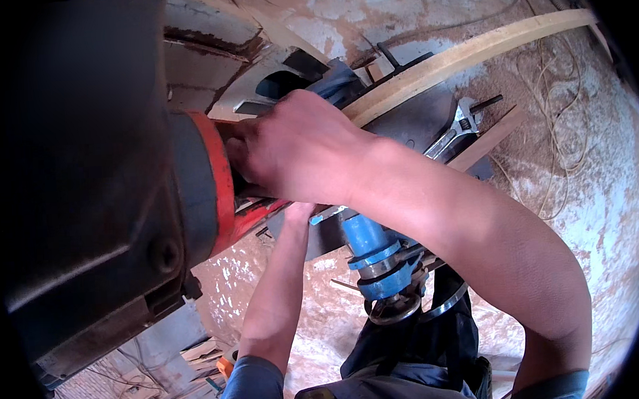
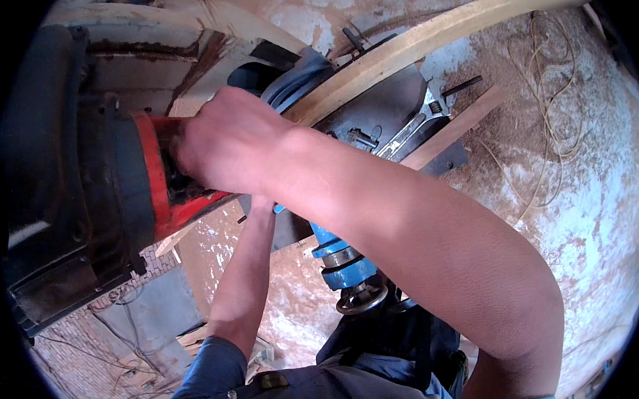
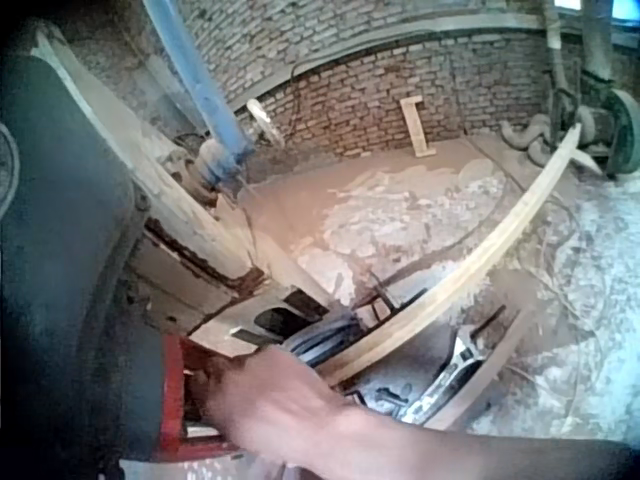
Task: The person operates a drill press to drill holes into a small wooden block clamped in a vise. They walk to a workbench to retrieve a drill bit, return to the machine, install the bit, and perform multiple drilling passes while adjusting the wood and machine settings.
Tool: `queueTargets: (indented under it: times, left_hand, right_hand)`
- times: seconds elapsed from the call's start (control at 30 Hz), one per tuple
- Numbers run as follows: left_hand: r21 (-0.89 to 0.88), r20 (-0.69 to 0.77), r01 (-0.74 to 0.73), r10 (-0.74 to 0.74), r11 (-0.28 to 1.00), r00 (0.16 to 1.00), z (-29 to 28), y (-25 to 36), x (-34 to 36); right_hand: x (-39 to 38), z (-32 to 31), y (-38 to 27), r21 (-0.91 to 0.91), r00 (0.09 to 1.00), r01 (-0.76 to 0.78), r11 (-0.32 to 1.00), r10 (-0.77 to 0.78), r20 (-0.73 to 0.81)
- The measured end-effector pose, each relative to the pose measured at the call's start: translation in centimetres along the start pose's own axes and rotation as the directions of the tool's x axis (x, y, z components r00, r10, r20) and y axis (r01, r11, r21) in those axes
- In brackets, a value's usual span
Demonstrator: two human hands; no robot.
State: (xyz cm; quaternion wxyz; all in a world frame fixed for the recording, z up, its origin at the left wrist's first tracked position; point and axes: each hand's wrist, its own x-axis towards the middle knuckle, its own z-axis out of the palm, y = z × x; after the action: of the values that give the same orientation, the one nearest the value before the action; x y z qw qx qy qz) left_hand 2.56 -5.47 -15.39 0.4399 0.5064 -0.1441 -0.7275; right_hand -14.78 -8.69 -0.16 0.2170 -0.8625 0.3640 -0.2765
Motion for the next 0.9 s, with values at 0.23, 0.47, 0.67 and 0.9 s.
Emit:
queueTargets:
  times: [0.23,0.47,0.67,0.9]
  left_hand:
    - [0.014,0.006,0.003,-0.004,1.000,1.000,0.4,0.1,0.0]
    - [0.007,0.011,0.014,-0.014,1.000,1.000,0.4,0.0,-0.3]
    - [0.010,0.021,0.036,-0.037,0.999,0.999,0.3,0.3,-1.1]
    - [0.013,0.052,0.104,-0.105,0.994,0.993,1.0,0.7,-2.9]
  right_hand:
    - [1.2,0.3,-0.2,0.009,0.999,-0.035,0.999,0.035,-0.020]
    - [-0.5,0.5,0.3,-0.055,0.989,0.092,0.994,-0.097,-0.113]
    - [1.3,0.5,0.0,-0.025,0.997,-0.029,0.999,0.030,0.068]
    - [-0.2,-0.2,0.3,-0.020,1.000,-0.003,1.000,0.004,0.026]
